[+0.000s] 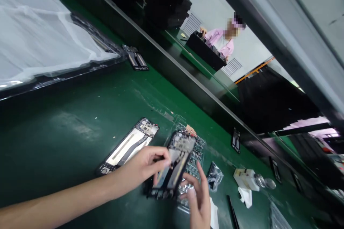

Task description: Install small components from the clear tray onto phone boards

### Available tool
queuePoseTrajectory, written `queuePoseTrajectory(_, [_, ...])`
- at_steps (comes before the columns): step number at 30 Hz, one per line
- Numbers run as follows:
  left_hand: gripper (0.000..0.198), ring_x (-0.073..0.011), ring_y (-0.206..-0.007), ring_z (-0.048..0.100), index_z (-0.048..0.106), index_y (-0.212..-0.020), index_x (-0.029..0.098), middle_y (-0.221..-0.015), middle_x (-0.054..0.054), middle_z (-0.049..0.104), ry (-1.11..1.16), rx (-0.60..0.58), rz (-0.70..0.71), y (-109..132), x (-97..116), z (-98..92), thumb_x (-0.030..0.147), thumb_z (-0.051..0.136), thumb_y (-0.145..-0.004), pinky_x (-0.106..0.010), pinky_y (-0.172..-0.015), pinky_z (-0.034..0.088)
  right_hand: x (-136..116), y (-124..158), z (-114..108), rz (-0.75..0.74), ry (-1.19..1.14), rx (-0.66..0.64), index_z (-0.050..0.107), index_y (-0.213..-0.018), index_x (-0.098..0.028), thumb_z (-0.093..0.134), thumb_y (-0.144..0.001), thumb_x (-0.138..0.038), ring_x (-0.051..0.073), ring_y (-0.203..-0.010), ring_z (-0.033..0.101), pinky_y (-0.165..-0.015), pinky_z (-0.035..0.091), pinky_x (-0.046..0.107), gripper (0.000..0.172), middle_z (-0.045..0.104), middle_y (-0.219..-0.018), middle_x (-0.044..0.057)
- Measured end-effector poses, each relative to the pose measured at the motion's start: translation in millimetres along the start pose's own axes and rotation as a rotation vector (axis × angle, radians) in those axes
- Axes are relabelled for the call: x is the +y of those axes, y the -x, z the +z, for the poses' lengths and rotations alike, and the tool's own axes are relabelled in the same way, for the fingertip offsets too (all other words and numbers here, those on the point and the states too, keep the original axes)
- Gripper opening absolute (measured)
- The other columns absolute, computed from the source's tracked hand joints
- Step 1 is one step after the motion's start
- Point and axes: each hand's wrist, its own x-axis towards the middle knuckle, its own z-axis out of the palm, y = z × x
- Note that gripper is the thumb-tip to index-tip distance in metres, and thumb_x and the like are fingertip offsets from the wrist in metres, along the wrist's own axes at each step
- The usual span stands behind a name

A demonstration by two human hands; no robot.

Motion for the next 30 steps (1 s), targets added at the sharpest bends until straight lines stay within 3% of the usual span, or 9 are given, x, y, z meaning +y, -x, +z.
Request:
queuePoseTrajectory(2, [0.032, -0.0043, -0.037, 0.049, 0.051, -0.072, 0.014, -0.07, 0.003, 0.057, 0.027, -0.168, -0.098, 2, -5, 3.9, 0.045, 0.056, -0.081, -0.016, -0.037, 0.037, 1, -4, 1, 0.173, -0.206, 0.067, 0.05, -0.125, -0.022, 0.054, -0.082, -0.048, 0.019, -0.086, 0.063, -0.063, 0.051, 0.025, 0.051, 0.067, -0.103, 0.006])
queuePoseTrajectory(4, [0.036, -0.0025, -0.032, 0.046, 0.051, -0.072, 0.014, -0.078, 0.0, 0.061, 0.074, -0.285, -0.18, 3, -11, 6.1, 0.049, 0.056, -0.08, -0.015, -0.032, 0.034, -2, -8, 3, 0.218, -0.361, 0.111, 0.059, -0.115, -0.02, 0.06, -0.078, -0.047, 0.021, -0.094, 0.063, -0.076, 0.051, 0.028, 0.046, 0.068, -0.104, 0.006])
queuePoseTrajectory(7, [0.03, -0.0062, -0.041, 0.053, 0.056, -0.075, 0.014, -0.09, -0.005, 0.062, 0.025, -0.249, -0.153, 2, -12, 5.0, 0.044, 0.055, -0.081, -0.016, -0.034, 0.038, -5, -6, 8, 0.243, -0.519, 0.064, 0.059, -0.116, -0.019, 0.063, -0.076, -0.044, 0.022, -0.089, 0.065, -0.076, 0.051, 0.031, 0.047, 0.07, -0.097, 0.007])
queuePoseTrajectory(9, [0.022, -0.0144, -0.071, 0.063, 0.062, -0.076, 0.015, -0.105, -0.008, 0.059, -0.137, -0.069, 0.026, 2, -7, 2.8, 0.034, 0.054, -0.084, -0.021, -0.051, 0.049, -6, -1, 12, 0.289, -0.571, 0.016, 0.061, -0.113, -0.021, 0.064, -0.077, -0.04, 0.021, -0.087, 0.065, -0.077, 0.05, 0.031, 0.041, 0.071, -0.096, 0.006])
queuePoseTrajectory(11, [0.015, -0.0198, -0.101, 0.056, 0.066, -0.077, 0.017, -0.116, -0.007, 0.055, -0.35, 0.127, 0.256, 4, -1, 1.2, 0.023, 0.054, -0.085, -0.028, -0.079, 0.049, -6, 2, 14, 0.326, -0.612, -0.048, 0.064, -0.106, -0.023, 0.065, -0.076, -0.038, 0.02, -0.089, 0.065, -0.08, 0.049, 0.031, 0.033, 0.071, -0.097, 0.004])
queuePoseTrajectory(14, [0.015, -0.0199, -0.106, 0.053, 0.067, -0.081, 0.019, -0.118, -0.007, 0.055, -0.615, 0.249, 0.507, 9, 5, 1.1, 0.011, 0.054, -0.084, -0.034, -0.091, 0.043, -7, 6, 17, 0.341, -0.635, -0.111, 0.066, -0.102, -0.024, 0.065, -0.076, -0.036, 0.021, -0.09, 0.064, -0.082, 0.049, 0.032, 0.029, 0.071, -0.095, 0.003])
queuePoseTrajectory(20, [0.023, -0.0239, -0.11, 0.053, 0.062, -0.094, 0.017, -0.113, -0.013, 0.062, -1.015, 0.195, 0.909, 14, -7, -1.2, 0.001, 0.054, -0.08, -0.039, -0.087, 0.045, -7, 11, 19, 0.389, -0.621, -0.096, 0.068, -0.098, -0.024, 0.071, -0.071, -0.037, 0.019, -0.093, 0.062, -0.085, 0.047, 0.03, 0.03, 0.071, -0.096, 0.002])
queuePoseTrajectory(27, [0.029, -0.0226, -0.109, 0.056, 0.063, -0.089, 0.009, -0.103, -0.014, 0.068, -1.288, 0.121, 1.152, 8, -14, -3.1, 0.005, 0.035, -0.09, -0.037, -0.087, 0.043, 1, 15, 18, 0.369, -0.568, -0.088, 0.068, -0.097, -0.021, 0.072, -0.071, -0.038, 0.02, -0.089, 0.062, -0.083, 0.046, 0.029, 0.031, 0.071, -0.093, 0.003])
queuePoseTrajectory(30, [0.036, -0.0227, -0.107, 0.057, 0.064, -0.088, 0.008, -0.102, -0.013, 0.069, -1.292, 0.085, 1.161, 8, -10, -1.6, 0.005, 0.029, -0.093, -0.037, -0.088, 0.043, 1, 14, 16, 0.369, -0.544, -0.117, 0.067, -0.099, -0.021, 0.069, -0.073, -0.038, 0.019, -0.087, 0.062, -0.081, 0.046, 0.028, 0.031, 0.07, -0.094, 0.003])
